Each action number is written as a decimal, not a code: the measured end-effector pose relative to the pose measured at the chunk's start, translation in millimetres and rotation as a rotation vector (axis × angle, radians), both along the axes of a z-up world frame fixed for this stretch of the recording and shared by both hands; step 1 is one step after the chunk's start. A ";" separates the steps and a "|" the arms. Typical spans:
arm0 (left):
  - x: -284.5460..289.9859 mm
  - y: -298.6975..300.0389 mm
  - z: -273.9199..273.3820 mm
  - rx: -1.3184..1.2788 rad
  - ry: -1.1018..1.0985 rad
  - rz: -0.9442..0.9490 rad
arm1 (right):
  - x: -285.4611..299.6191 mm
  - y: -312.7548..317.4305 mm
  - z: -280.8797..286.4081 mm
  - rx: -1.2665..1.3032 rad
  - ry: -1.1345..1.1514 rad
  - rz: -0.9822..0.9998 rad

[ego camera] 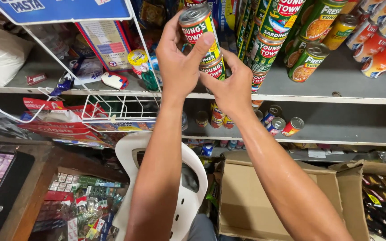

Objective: Stocking canned goods from cardboard boxes onto grocery store shelves.

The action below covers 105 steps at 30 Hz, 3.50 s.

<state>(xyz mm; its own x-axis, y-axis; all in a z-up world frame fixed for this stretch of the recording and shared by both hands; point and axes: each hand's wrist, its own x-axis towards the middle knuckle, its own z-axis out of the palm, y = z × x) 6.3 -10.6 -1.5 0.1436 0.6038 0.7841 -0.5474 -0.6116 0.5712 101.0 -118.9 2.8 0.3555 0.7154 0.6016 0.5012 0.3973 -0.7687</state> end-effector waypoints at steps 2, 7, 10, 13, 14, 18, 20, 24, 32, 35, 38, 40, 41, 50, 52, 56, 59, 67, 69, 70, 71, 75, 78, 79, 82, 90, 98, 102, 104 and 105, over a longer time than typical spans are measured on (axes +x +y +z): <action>1.3 -1.6 -0.7 -0.022 0.020 0.009 | 7.2 5.0 -1.3 0.001 -0.021 0.009; -6.0 -5.3 6.1 -0.055 0.056 -0.028 | 20.6 20.4 -15.7 0.042 -0.007 0.110; -11.2 -5.2 1.5 -0.010 0.303 0.044 | 28.8 26.3 -29.5 0.033 -0.005 0.096; -6.5 11.8 -8.6 -0.095 0.405 -0.125 | 38.1 32.6 -34.0 -0.041 0.073 0.147; -5.2 14.3 -19.0 -0.089 0.448 -0.136 | 38.9 31.7 -38.5 -0.100 0.033 0.102; 5.7 20.9 -28.6 -0.040 0.539 0.024 | 34.3 26.7 -40.4 -0.214 -0.085 -0.103; 3.1 10.6 -18.9 -0.097 0.571 -0.011 | 22.8 21.5 -27.1 -0.266 -0.099 -0.165; 0.8 13.2 -25.9 -0.035 0.515 -0.071 | 12.7 5.7 -24.7 -0.316 -0.210 -0.271; 7.3 -3.3 -21.9 -0.130 0.857 0.099 | 12.4 -41.9 -11.5 -0.122 -0.299 -0.470; 13.6 -5.6 -29.7 -0.153 0.926 0.172 | 36.1 -51.0 -20.4 0.078 -0.170 -0.516; 20.0 -2.0 -36.3 -0.093 0.807 0.140 | 75.6 -49.6 -40.3 0.145 0.027 -0.475; 21.6 -2.7 -36.5 -0.041 0.751 0.145 | 95.5 -46.2 -48.0 0.177 0.090 -0.408; 21.8 -5.7 -37.5 -0.055 0.775 0.154 | 100.8 -45.8 -48.8 0.078 0.071 -0.345; 34.2 -21.0 -35.3 -0.047 0.733 0.178 | 89.6 -63.5 -55.5 0.064 -0.007 -0.303; 34.2 -22.4 -32.5 -0.108 0.813 0.206 | 79.5 -70.4 -57.2 0.091 0.005 -0.344; 25.7 0.3 -53.0 -0.006 0.646 0.205 | 49.4 -81.4 -63.6 0.282 -0.188 -0.375; 13.9 11.5 -47.0 -0.054 0.538 0.391 | 16.7 -79.0 -42.2 0.225 -0.296 -0.252; 29.4 73.1 -71.3 -0.360 -0.075 0.212 | -2.2 53.5 -57.7 -0.070 0.163 0.321; 28.3 74.8 -66.1 -0.563 -0.135 -0.052 | 9.6 98.5 -72.5 0.063 0.266 0.332; 31.2 76.5 -66.7 -0.564 -0.136 -0.045 | 10.3 106.8 -71.3 0.060 0.268 0.338; 34.2 78.2 -67.1 -0.503 -0.188 -0.216 | 11.1 115.3 -69.8 0.028 0.471 0.393; 52.9 89.9 -75.2 -0.644 -0.058 -0.198 | 19.2 138.8 -68.0 0.036 0.770 0.541; 54.6 79.1 -74.8 -0.526 -0.070 -0.275 | 17.4 138.3 -63.4 -0.004 0.790 0.568; 53.0 75.1 -73.1 -0.527 -0.070 -0.278 | 18.3 138.2 -65.8 -0.003 0.789 0.565; 43.0 65.6 -62.1 -0.503 -0.082 -0.264 | 17.4 138.4 -66.3 0.003 0.848 0.568; 26.4 40.7 -45.1 -0.550 0.185 -0.003 | 16.7 109.1 -65.8 -0.018 0.671 0.640; 9.0 17.0 -41.7 -0.540 0.298 0.001 | 8.2 83.7 -61.7 -0.096 0.549 0.524; 3.1 11.2 -44.8 -0.521 0.236 -0.111 | 1.7 67.2 -58.3 -0.096 0.502 0.470; 4.7 10.6 -46.3 -0.506 0.212 -0.156 | -0.3 62.0 -58.1 -0.096 0.517 0.489; 7.0 11.3 -45.7 -0.486 0.187 -0.202 | 0.0 60.3 -56.7 -0.093 0.531 0.507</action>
<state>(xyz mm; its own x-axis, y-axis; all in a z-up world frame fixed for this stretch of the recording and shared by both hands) 13.3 0.6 -47.2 0.4042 0.8356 0.3721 -0.4889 -0.1466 0.8600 100.9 -58.6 -53.9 0.1941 0.9086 0.3698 -0.1750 0.4030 -0.8983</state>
